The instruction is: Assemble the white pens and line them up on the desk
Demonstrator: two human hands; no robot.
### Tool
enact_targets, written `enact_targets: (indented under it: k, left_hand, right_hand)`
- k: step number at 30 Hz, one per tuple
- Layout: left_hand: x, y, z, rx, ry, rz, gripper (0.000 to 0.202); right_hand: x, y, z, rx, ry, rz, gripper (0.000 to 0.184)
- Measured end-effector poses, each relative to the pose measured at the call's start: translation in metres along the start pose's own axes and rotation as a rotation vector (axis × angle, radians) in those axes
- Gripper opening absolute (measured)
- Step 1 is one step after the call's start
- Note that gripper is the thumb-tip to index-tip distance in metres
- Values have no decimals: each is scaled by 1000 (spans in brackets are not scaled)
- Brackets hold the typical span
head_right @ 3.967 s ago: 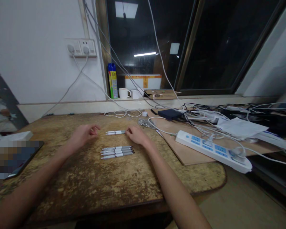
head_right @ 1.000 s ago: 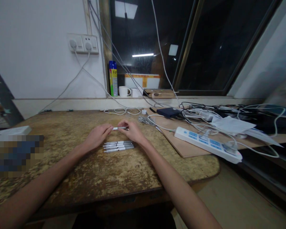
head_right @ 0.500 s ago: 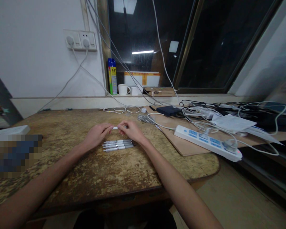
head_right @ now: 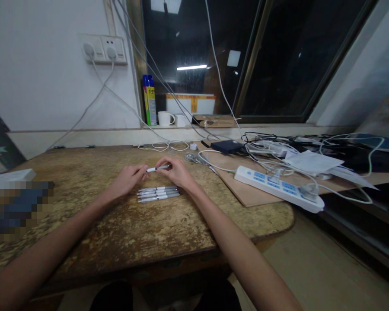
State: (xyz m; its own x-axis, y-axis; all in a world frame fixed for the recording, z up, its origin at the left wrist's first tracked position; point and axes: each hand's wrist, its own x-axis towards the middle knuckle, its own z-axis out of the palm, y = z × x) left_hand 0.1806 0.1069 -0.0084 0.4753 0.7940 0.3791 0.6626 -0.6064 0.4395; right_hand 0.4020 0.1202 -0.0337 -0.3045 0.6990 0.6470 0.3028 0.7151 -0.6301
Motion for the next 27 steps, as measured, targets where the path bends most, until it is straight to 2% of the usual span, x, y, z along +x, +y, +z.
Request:
enact_targets:
  k: [7, 11, 17, 27]
  left_hand:
    - [5, -11, 4, -19, -28, -25, 48]
    - [4, -9, 4, -39, -57, -40, 48]
    - [-4, 4, -4, -118, -74, 125, 33]
    - [-1, -7, 0, -89, -99, 115, 36]
  right_hand:
    - [-1, -2, 1, -41, 14, -20, 11]
    - [-2, -5, 1, -20, 48, -32, 12]
    - [-1, -6, -2, 10, 52, -3, 14]
    - [-1, -9, 0, -11, 53, -37, 8]
